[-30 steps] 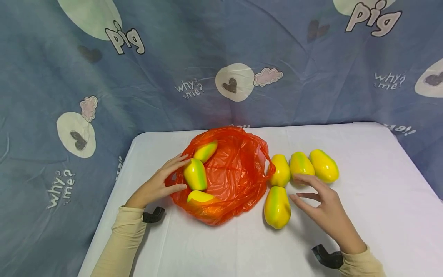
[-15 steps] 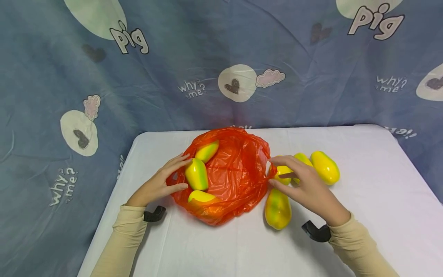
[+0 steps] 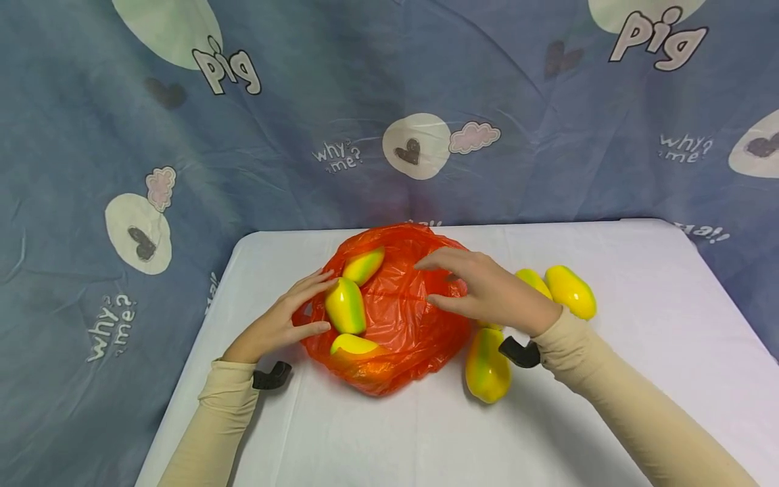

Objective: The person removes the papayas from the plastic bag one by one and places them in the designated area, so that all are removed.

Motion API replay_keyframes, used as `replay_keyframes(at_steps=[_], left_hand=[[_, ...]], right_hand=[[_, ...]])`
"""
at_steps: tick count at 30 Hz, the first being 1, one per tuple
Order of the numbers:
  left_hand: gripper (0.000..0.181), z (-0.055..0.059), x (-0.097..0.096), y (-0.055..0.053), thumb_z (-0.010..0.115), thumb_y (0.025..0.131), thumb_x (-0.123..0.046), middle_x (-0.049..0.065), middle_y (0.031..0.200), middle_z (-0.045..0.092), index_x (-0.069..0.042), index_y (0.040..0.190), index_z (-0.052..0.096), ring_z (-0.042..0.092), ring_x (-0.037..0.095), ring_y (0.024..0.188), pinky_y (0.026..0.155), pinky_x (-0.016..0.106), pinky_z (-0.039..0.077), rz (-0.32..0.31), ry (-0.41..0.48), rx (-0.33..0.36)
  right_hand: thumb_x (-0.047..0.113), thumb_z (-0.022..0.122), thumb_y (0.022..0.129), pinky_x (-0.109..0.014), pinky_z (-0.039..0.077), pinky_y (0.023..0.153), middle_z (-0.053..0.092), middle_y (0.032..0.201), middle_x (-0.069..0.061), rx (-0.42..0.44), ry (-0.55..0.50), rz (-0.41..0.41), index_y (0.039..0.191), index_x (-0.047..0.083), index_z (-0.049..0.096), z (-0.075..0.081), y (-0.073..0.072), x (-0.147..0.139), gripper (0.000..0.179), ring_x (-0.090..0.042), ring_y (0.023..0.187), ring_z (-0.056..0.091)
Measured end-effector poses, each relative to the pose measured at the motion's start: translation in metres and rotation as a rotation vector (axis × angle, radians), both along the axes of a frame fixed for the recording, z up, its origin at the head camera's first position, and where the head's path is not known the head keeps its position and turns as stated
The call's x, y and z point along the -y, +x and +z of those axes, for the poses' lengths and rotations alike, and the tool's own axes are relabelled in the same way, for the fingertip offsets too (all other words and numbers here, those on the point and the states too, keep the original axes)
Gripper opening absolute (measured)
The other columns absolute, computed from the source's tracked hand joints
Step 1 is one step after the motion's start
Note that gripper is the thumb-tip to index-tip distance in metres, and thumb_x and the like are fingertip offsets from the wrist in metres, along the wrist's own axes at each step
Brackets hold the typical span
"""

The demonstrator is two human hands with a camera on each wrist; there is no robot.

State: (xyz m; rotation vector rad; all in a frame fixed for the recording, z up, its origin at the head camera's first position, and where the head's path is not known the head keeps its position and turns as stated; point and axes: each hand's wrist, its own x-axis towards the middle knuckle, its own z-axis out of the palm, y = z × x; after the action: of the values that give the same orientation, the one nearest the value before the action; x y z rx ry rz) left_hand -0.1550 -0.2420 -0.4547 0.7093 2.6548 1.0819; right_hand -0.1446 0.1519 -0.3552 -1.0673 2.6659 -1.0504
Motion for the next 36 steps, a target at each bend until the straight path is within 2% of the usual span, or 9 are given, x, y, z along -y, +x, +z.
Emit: replay_keyframes(at_steps=[6,13,19,25,28,32,36], left_hand=[[0.079,-0.001,0.003,0.000,0.078,0.088,-0.051,-0.005,0.170,0.030,-0.034,0.157,0.043,0.019,0.026,0.161,0.123,0.068,0.028,-0.009,0.007,-0.017],[0.079,0.003,0.001,0.000,0.079,0.088,-0.050,-0.006,0.170,0.030,-0.036,0.157,0.043,0.019,0.025,0.161,0.123,0.067,0.028,-0.011,0.007,-0.012],[0.078,0.005,0.001,0.001,0.079,0.089,-0.047,-0.010,0.169,0.029,-0.038,0.157,0.042,0.017,0.022,0.161,0.122,0.068,0.028,-0.003,0.001,0.023],[0.079,0.003,0.001,0.001,0.077,0.089,-0.052,-0.006,0.170,0.029,-0.035,0.157,0.043,0.018,0.026,0.161,0.121,0.069,0.029,-0.017,0.001,0.004],[0.079,0.002,0.001,0.001,0.077,0.088,-0.054,-0.007,0.169,0.030,-0.037,0.157,0.043,0.019,0.024,0.161,0.122,0.068,0.029,-0.010,0.000,0.007],[0.079,0.002,0.000,0.001,0.077,0.088,-0.054,-0.009,0.170,0.029,-0.039,0.157,0.042,0.019,0.022,0.161,0.123,0.065,0.030,-0.007,-0.005,0.008],[0.079,0.001,-0.002,0.000,0.078,0.088,-0.052,-0.008,0.171,0.027,-0.036,0.158,0.042,0.019,0.024,0.161,0.124,0.064,0.029,-0.020,0.002,-0.003]], right_hand=[[0.020,0.077,0.093,-0.043,0.056,0.105,0.069,0.133,-0.001,-0.056,0.114,0.095,0.134,0.013,0.066,0.004,-0.029,0.031,0.043,-0.020,0.121,0.065],[0.025,0.076,0.094,-0.040,0.052,0.111,0.069,0.132,0.005,-0.060,0.236,0.133,0.135,0.018,0.066,0.002,-0.051,0.062,0.042,-0.017,0.127,0.063],[0.023,0.076,0.095,-0.040,0.054,0.109,0.070,0.131,-0.001,-0.105,0.305,0.194,0.133,0.014,0.068,-0.012,-0.066,0.084,0.041,-0.021,0.124,0.066],[0.019,0.077,0.093,-0.041,0.057,0.105,0.070,0.133,-0.006,-0.158,0.438,0.210,0.134,0.013,0.067,-0.028,-0.079,0.105,0.042,-0.024,0.122,0.067],[0.016,0.077,0.093,-0.042,0.057,0.104,0.069,0.133,-0.006,-0.199,0.489,0.238,0.133,0.012,0.067,-0.036,-0.083,0.114,0.042,-0.026,0.124,0.065],[0.013,0.075,0.093,-0.042,0.057,0.105,0.068,0.133,-0.007,-0.264,0.507,0.269,0.132,0.012,0.069,-0.043,-0.088,0.123,0.039,-0.027,0.126,0.061],[0.011,0.073,0.094,-0.043,0.050,0.114,0.067,0.138,-0.007,-0.310,0.493,0.286,0.132,0.014,0.070,-0.049,-0.093,0.129,0.038,-0.029,0.133,0.057]])
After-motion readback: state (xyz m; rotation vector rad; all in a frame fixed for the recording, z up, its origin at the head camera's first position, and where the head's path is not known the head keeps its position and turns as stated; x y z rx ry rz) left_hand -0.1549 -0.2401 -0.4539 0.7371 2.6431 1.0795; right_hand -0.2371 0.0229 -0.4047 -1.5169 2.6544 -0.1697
